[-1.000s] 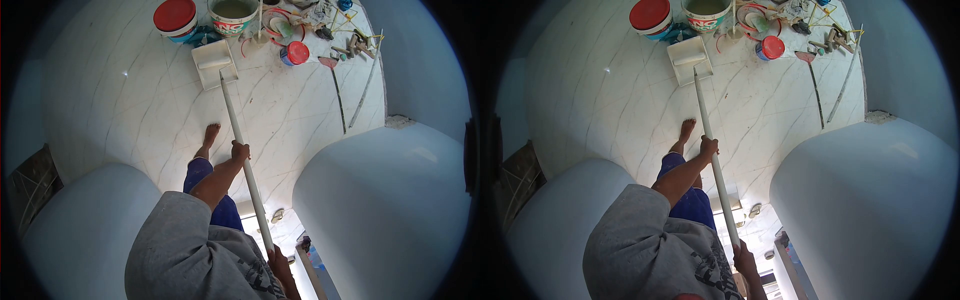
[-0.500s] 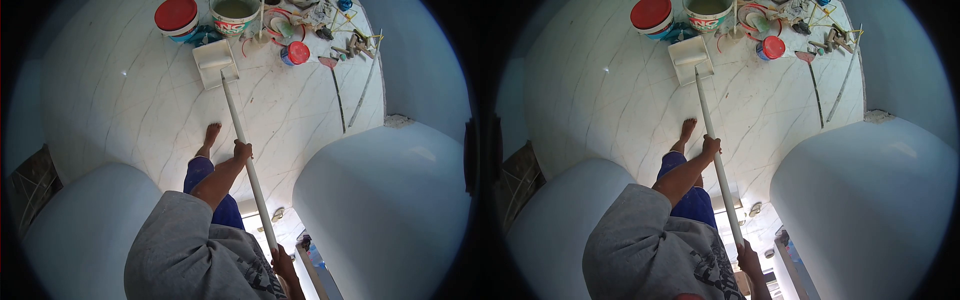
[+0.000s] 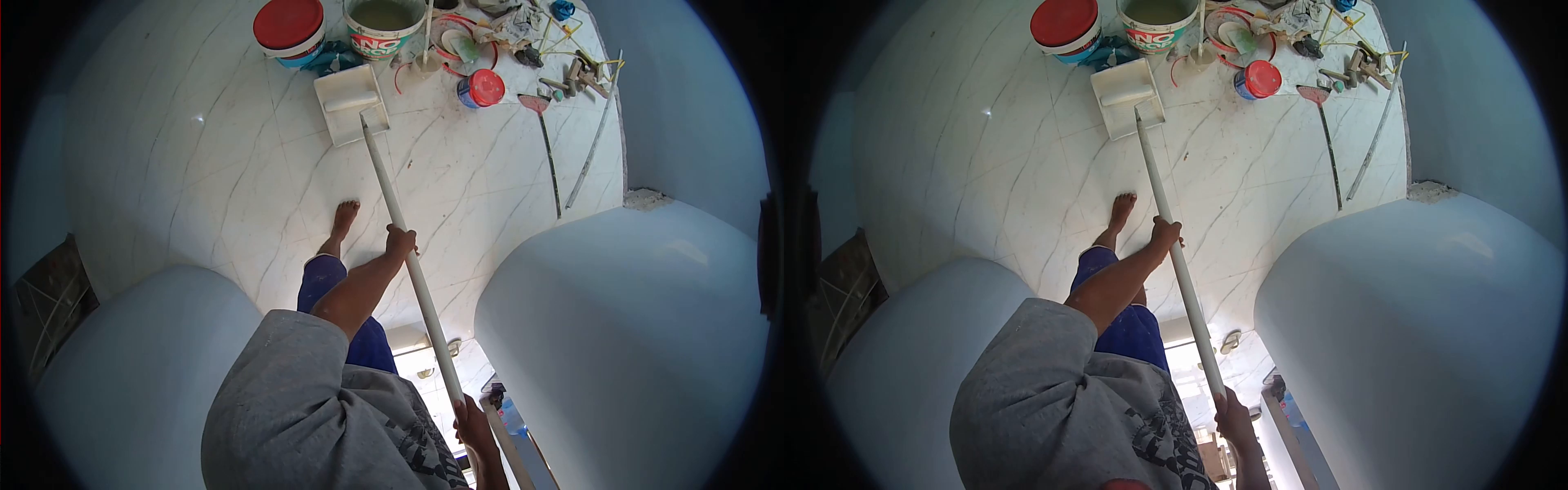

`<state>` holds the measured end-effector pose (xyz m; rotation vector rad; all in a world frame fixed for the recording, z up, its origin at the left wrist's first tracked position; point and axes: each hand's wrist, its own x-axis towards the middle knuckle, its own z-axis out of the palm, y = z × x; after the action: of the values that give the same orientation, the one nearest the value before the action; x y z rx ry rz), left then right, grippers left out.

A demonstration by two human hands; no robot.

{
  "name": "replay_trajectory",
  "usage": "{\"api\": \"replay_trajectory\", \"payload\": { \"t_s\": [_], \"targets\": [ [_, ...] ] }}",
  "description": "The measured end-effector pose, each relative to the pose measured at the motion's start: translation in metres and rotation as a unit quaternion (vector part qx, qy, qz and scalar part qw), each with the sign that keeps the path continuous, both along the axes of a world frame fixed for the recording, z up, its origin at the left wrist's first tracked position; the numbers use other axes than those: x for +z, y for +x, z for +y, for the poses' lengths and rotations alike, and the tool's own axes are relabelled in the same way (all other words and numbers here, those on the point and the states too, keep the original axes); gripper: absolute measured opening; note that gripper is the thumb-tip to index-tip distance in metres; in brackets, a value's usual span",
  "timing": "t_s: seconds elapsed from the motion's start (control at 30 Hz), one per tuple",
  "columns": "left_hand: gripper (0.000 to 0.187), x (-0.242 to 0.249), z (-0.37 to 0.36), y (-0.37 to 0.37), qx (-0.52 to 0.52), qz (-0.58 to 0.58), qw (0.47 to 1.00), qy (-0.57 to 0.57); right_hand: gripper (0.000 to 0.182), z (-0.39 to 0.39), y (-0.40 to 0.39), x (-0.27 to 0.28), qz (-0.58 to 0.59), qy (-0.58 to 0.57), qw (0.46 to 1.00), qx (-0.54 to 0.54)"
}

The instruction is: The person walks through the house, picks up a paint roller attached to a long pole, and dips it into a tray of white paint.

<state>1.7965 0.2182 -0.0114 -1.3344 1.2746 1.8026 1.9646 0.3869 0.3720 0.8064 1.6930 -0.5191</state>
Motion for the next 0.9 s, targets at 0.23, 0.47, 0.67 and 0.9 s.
{"api": "replay_trajectory", "payload": {
  "t_s": [0.23, 0.47, 0.67, 0.9],
  "targets": [
    [0.043, 0.016, 0.015, 0.034, -0.008, -0.046, 0.998, 0.048, 0.047, 0.013, 0.025, 0.023, -0.028, 0.013, 0.999, 0.03],
    [0.043, 0.012, -0.014, -0.007, -0.016, -0.018, 1.0, 0.014, 0.042, -0.013, -0.01, 0.004, 0.007, 0.006, 1.0, -0.001],
    [0.044, 0.012, 0.005, 0.017, -0.021, -0.045, 0.998, 0.024, 0.045, -0.001, -0.001, 0.026, -0.021, 0.023, 0.999, 0.008],
    [0.042, 0.015, -0.004, -0.012, -0.012, -0.039, 0.998, 0.049, 0.048, -0.012, -0.025, 0.02, -0.005, 0.021, 0.999, 0.04]
  ]
}}
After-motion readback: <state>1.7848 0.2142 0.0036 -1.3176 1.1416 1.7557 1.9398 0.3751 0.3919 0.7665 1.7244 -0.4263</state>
